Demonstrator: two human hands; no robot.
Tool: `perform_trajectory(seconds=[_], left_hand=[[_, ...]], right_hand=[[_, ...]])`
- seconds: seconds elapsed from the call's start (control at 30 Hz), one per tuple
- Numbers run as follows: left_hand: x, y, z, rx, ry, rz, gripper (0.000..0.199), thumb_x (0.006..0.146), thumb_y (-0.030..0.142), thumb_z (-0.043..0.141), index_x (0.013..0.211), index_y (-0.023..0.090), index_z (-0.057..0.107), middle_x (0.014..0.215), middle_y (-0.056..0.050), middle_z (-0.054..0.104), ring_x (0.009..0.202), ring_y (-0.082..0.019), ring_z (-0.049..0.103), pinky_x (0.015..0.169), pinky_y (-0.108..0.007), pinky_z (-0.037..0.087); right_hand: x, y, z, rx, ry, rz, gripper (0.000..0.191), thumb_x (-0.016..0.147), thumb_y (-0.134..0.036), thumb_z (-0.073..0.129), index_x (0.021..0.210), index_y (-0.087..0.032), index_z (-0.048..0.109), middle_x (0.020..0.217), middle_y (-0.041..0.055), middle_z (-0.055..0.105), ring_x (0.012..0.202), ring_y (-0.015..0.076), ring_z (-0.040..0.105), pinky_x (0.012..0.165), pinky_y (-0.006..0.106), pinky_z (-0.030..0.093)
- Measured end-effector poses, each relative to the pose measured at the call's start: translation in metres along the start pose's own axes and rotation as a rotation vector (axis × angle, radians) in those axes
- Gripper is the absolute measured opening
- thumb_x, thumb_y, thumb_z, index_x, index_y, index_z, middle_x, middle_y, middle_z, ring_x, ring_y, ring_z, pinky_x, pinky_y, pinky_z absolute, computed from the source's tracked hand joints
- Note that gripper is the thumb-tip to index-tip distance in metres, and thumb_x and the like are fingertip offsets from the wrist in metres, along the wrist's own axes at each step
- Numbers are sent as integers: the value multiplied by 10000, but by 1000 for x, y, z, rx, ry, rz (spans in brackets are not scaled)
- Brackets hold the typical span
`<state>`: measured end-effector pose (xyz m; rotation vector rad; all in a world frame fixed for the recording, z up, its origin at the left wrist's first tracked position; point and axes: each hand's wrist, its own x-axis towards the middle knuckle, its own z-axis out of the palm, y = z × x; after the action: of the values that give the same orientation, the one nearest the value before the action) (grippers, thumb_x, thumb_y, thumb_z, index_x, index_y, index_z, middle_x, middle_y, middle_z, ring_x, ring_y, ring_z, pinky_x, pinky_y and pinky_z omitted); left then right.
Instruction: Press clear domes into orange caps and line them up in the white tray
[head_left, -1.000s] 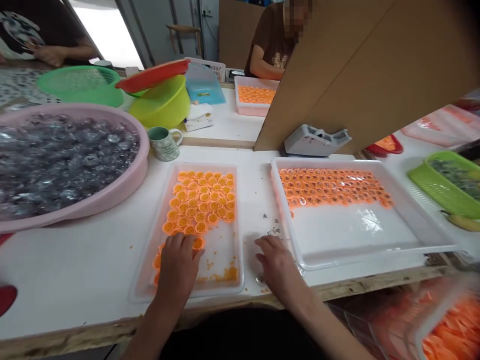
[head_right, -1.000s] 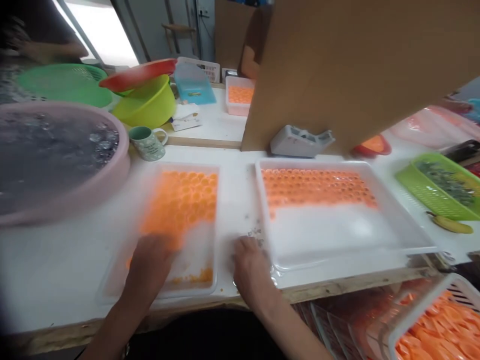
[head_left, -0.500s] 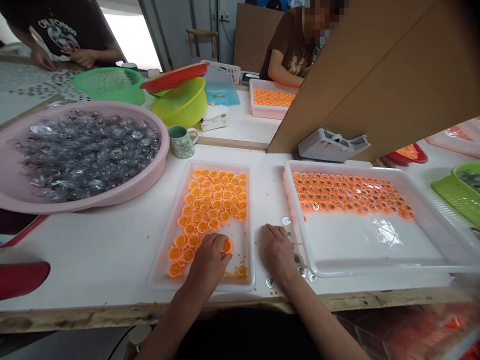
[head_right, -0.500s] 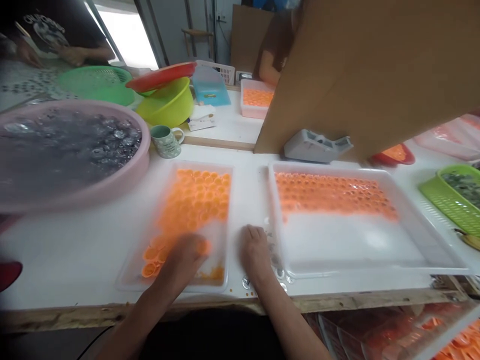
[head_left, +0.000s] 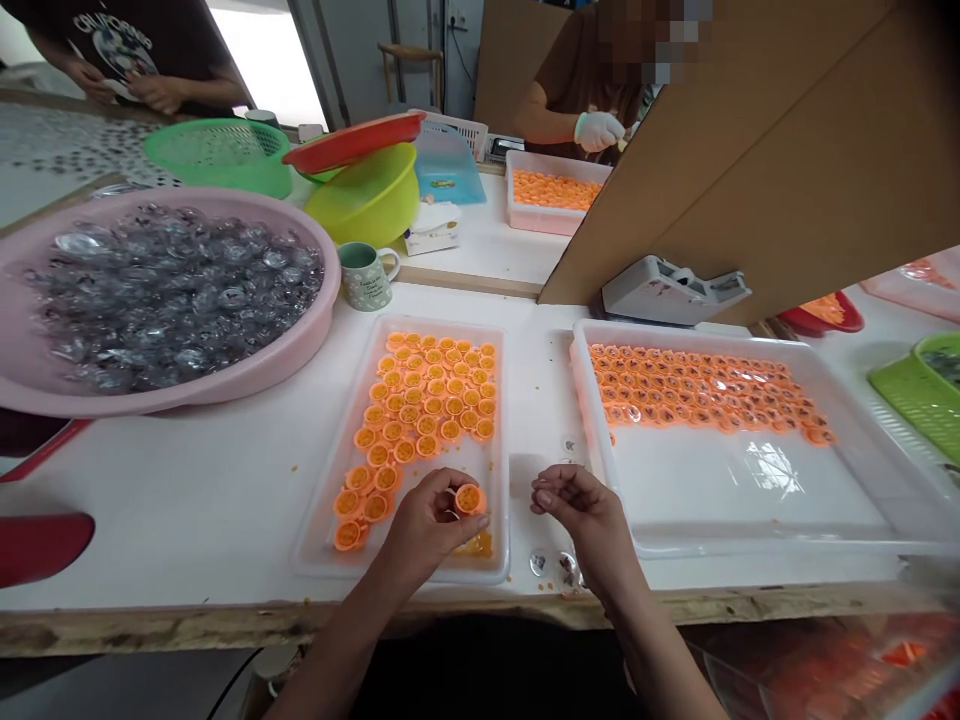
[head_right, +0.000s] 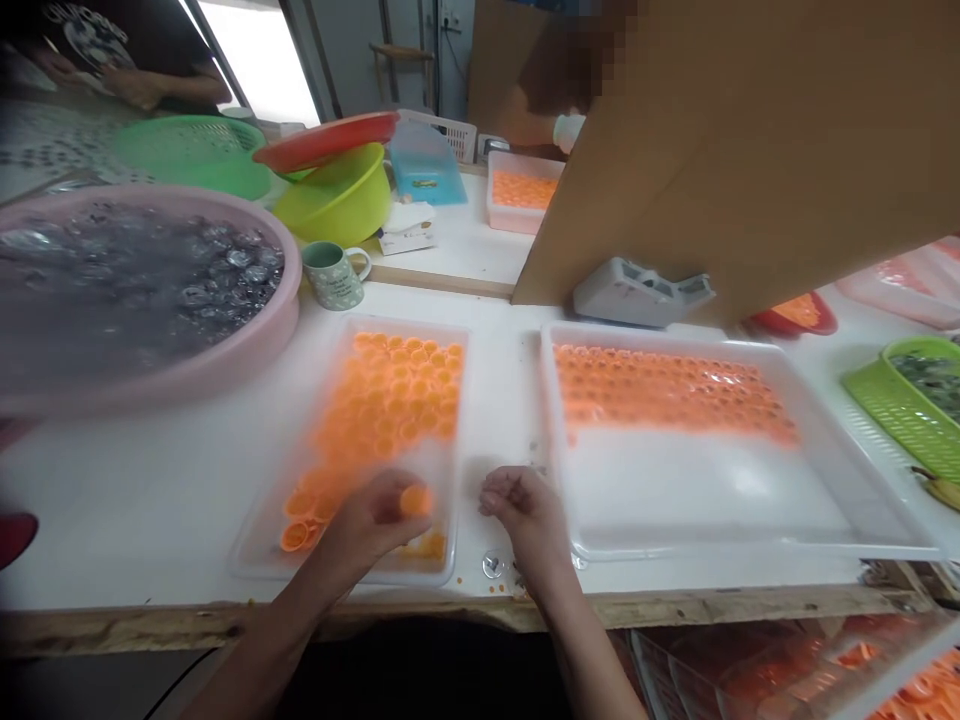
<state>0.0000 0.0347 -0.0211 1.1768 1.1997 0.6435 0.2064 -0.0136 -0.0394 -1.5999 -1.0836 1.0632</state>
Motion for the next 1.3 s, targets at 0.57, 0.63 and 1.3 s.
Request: perform_trajectory(seconds=[0.57,0.63,1.3], left_hand=[[-12,4,2,-357,-138,-154,418,701,309,771,1087,181,675,836,-21,705,834,-232,723,837,-388,584],[-13,6,1,-372,-125,-173,432,721,330,764,1115,173,676,881,-36,716,854,-236,726,879,-405,573],[-20,19,19,-409,-63,-170,438,751,455,730,1058,143,748,1002,-100,752,926,-284,714,875,-430,589]], right_hand=[[-7,-27,14,443,-125,241,329,618,-280,871,900,-209,717,757,-15,584,705,139,595,685,322,577],[-7,-29,15,410,-143,230,284,619,-295,871,801,-192,680,746,-12,590,711,144,593,714,336,573],[-4,-31,35,156,-104,150,226,724,-363,774,759,-183,642,635,-20,604,596,129,574,580,263,481]])
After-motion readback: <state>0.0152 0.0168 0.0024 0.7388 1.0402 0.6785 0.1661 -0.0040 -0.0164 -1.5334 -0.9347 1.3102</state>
